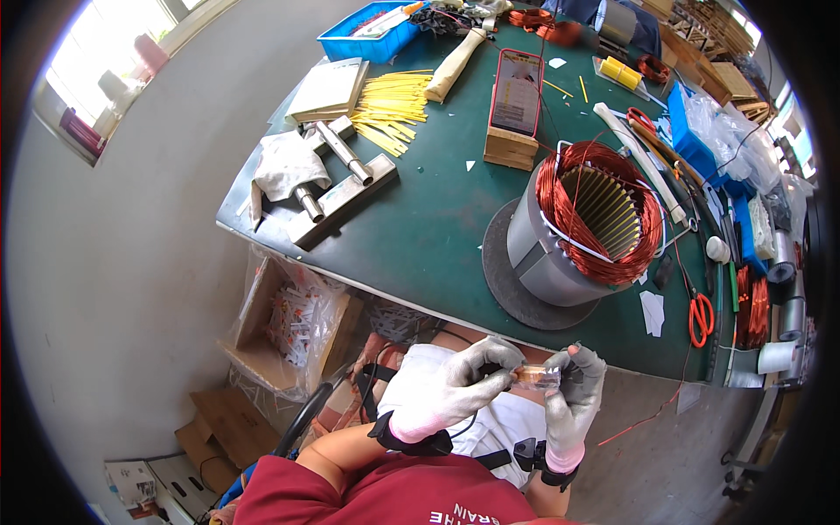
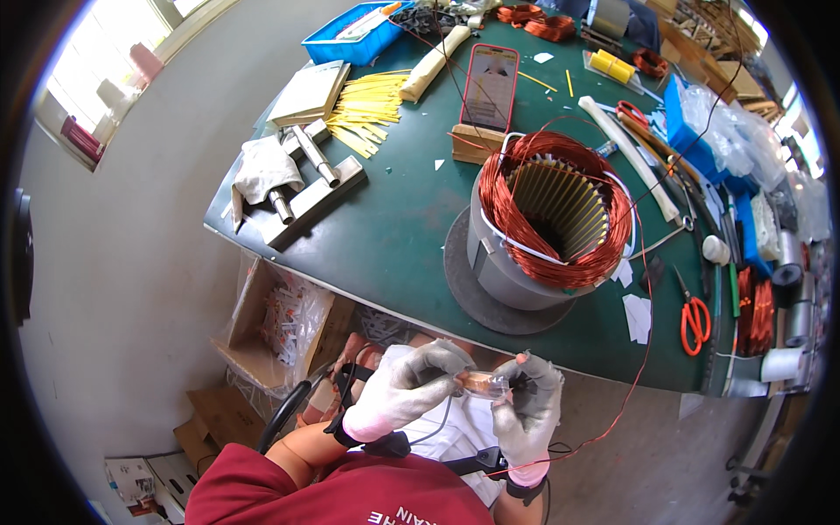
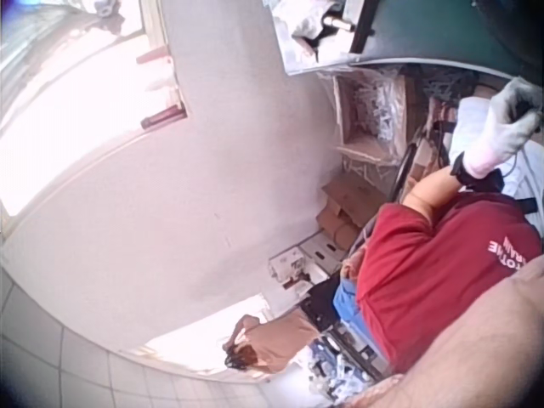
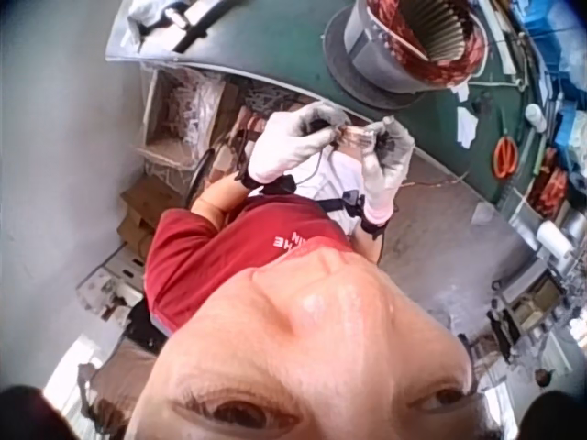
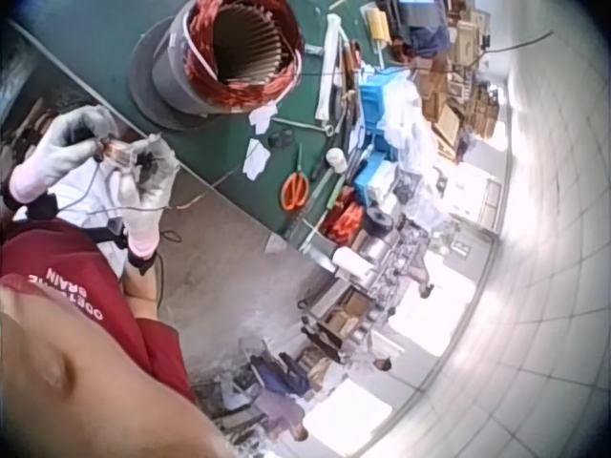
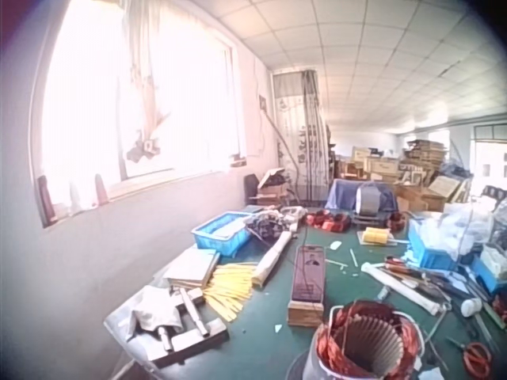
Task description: The person unwraps a small component from a plastic bag and places it onto a motor stator. Then, they insert several paper strips into the stator slots and use a metal tool to press them into place.
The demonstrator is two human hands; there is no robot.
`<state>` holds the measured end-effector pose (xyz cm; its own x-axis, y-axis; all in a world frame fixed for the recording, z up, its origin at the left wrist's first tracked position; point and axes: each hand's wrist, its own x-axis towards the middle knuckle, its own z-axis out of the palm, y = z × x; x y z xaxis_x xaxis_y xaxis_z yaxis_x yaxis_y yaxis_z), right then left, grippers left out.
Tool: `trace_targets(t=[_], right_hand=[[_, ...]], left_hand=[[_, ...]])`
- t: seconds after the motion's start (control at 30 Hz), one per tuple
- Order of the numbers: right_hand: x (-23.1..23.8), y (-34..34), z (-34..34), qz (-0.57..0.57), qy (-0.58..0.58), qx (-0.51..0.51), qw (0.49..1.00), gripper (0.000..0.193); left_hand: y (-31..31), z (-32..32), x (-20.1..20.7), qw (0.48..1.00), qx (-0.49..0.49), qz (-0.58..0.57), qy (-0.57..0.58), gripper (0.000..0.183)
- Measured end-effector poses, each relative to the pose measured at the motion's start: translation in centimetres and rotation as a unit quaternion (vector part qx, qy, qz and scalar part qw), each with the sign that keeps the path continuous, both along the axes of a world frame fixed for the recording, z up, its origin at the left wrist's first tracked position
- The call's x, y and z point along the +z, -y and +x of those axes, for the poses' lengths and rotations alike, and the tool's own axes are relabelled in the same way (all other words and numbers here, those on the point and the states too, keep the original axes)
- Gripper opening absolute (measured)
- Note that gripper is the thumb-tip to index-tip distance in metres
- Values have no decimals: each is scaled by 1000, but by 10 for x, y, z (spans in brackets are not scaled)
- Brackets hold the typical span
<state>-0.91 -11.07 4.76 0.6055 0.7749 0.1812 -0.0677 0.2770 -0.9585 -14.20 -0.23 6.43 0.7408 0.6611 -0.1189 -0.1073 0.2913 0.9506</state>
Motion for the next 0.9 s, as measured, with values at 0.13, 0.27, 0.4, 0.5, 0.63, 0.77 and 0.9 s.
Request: trace_targets(t=[0.13,0.27,0.4,0.5,0.63,0.77,0.9], right_hand=[[0,1,-2,0,23,-1,1000,45],[-2,2,-1,-18,16,-25,999,46],[-4,2,-1,-1,13,-13,1000,46],[-3,-1,-1,1,56,-35,998,46],[-10,3,2,-9,71,-11,997,47],[-9,1,1,-15,89,-20,996,49],[-8,-1,1,-2,72,-9,997,50]], left_hand=[[0,1,2,1000,2,19,-4,12],[-5,-1,4,999,-9,40,-6,13],[-2,0,-2,997,-8,72,25,13],[-1,2,-5,995,2,82,52,13],[-3,0,-1,995,-4,97,29,12],[-3,1,0,988,-1,152,10,10],[0,3,-2,972,39,231,7,11]])
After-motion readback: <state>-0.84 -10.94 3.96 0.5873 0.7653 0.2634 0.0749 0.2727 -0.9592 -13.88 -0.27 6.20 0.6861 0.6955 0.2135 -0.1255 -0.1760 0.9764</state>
